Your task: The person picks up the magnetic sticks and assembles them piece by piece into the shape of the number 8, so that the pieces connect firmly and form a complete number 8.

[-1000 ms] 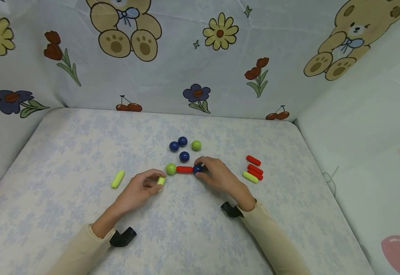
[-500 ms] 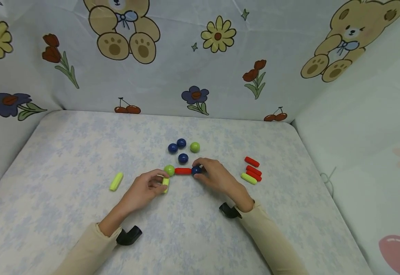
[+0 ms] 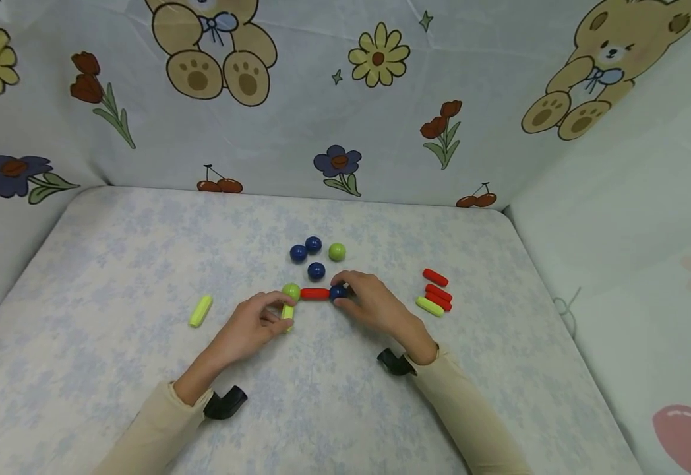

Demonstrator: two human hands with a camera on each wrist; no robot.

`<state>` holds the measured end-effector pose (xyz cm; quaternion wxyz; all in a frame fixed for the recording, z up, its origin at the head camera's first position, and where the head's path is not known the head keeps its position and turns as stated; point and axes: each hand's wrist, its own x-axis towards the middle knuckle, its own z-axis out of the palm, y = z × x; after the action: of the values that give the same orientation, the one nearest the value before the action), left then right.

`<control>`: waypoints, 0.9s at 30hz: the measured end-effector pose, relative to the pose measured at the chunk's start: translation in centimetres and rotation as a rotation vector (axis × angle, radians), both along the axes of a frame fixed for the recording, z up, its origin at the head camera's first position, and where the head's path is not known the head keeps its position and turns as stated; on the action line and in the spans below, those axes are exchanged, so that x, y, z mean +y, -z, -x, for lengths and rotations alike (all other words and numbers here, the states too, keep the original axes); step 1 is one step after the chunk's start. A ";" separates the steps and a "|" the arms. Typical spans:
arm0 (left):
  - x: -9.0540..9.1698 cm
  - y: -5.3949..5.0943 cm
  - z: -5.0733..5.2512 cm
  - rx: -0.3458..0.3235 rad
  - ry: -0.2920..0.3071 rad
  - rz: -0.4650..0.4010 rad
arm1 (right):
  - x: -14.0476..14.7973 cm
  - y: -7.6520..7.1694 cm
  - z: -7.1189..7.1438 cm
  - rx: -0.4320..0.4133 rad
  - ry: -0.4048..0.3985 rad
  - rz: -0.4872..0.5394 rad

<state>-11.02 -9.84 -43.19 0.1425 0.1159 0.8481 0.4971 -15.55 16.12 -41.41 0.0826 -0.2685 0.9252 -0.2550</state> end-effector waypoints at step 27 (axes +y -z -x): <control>-0.7 0.0 0.6 -0.064 0.036 -0.089 | -1.8 -1.4 2.2 0.014 0.008 0.052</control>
<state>-11.61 -10.58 -43.21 0.1729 0.1213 0.8180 0.5350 -17.71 14.32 -39.99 0.0681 -0.2688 0.9199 -0.2774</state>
